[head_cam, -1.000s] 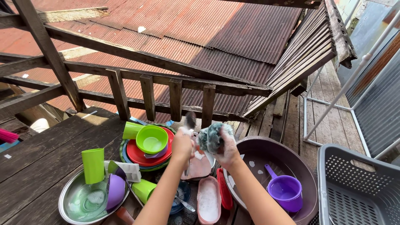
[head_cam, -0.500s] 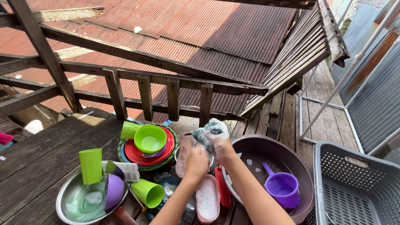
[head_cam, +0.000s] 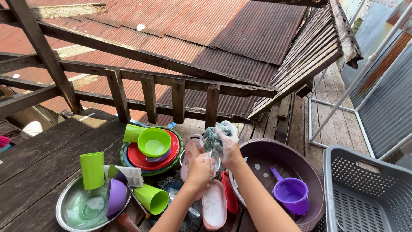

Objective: Scrubbing and washing various plastic and metal dishes using a sponge and soap.

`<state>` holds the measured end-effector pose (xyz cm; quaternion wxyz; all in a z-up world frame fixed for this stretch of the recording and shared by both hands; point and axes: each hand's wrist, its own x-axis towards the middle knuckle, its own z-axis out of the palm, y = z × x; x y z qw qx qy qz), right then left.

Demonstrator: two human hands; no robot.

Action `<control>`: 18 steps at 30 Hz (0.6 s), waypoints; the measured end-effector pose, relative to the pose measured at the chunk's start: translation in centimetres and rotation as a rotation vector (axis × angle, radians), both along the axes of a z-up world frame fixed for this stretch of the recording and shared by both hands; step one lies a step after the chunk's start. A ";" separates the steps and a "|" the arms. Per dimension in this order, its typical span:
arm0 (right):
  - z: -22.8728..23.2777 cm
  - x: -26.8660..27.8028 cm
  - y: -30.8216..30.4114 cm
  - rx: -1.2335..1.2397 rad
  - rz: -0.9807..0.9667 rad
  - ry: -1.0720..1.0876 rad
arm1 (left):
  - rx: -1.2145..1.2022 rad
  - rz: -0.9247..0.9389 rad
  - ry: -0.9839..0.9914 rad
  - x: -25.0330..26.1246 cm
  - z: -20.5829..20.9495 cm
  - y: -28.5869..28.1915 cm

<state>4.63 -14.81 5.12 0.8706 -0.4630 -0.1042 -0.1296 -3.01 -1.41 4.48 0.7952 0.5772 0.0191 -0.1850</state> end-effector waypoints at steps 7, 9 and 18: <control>6.0 -3.5 0.7 0.084 0.251 0.549 | -0.065 -0.007 0.029 -0.3 0.8 0.6; 5.1 -2.9 0.8 -0.148 0.179 0.567 | -0.006 0.000 0.045 -0.4 1.0 0.6; -0.9 0.7 -0.9 -0.234 0.010 0.150 | 0.034 -0.073 0.141 -0.1 0.8 1.8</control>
